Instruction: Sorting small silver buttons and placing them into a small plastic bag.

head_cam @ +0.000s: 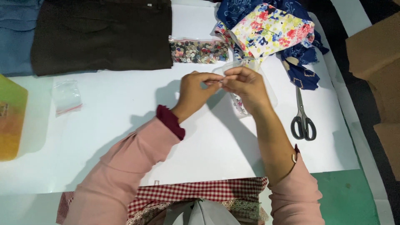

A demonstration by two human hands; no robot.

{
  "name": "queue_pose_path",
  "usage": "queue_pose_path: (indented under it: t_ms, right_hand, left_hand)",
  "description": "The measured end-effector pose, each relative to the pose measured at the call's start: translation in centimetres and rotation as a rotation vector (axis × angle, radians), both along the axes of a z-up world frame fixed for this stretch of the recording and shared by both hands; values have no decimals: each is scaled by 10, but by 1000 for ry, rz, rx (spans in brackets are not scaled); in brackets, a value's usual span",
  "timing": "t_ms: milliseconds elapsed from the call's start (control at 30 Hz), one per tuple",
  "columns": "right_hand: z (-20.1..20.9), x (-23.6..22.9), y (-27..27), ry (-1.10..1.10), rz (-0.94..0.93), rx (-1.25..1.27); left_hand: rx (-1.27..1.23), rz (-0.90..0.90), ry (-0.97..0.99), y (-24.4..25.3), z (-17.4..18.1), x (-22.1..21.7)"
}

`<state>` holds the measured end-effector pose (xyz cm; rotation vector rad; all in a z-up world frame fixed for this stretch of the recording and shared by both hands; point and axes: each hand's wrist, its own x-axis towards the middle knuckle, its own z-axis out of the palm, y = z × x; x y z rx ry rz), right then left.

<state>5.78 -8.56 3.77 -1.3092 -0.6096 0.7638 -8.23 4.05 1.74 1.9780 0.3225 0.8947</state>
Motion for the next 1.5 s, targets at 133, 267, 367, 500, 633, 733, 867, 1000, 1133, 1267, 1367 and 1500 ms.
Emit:
queue_pose_path:
  t_ms: [133, 267, 367, 500, 633, 733, 867, 1000, 1133, 1267, 1367, 1500]
  right_hand:
    - [-7, -34, 31, -87, 58, -27]
    - [-22, -52, 60, -148, 121, -66]
    - [-35, -55, 73, -194, 132, -92]
    - [-37, -64, 75, -464, 68, -148]
    - [-47, -73, 75, -599, 39, -113]
    - [-51, -77, 74, -625, 41, -127]
    - [-54, -79, 74, -624, 53, -113]
    - [-57, -79, 72, -599, 61, -106]
    - [-55, -80, 71, -596, 76, -106]
    - [-53, -80, 71, -566, 71, -98]
    - [-53, -81, 71, -542, 66, -93]
    - [-49, -84, 68, -523, 50, -90]
  left_hand:
    - [9, 56, 30, 24, -2, -44]
    - [4, 90, 93, 43, -4, -75]
    - [43, 123, 147, 58, -17, -85]
    - [169, 150, 213, 68, -27, -85]
    - [217, 141, 234, 69, -30, -81]
    - [266, 167, 279, 68, -32, -80]
    - [244, 163, 300, 68, -35, -80]
    - [197, 145, 326, 69, -41, -79]
    - [132, 141, 350, 68, -39, -78]
    - [127, 146, 327, 67, -40, -79]
    - [144, 147, 314, 68, -41, -79]
    - [163, 154, 317, 69, -43, -78]
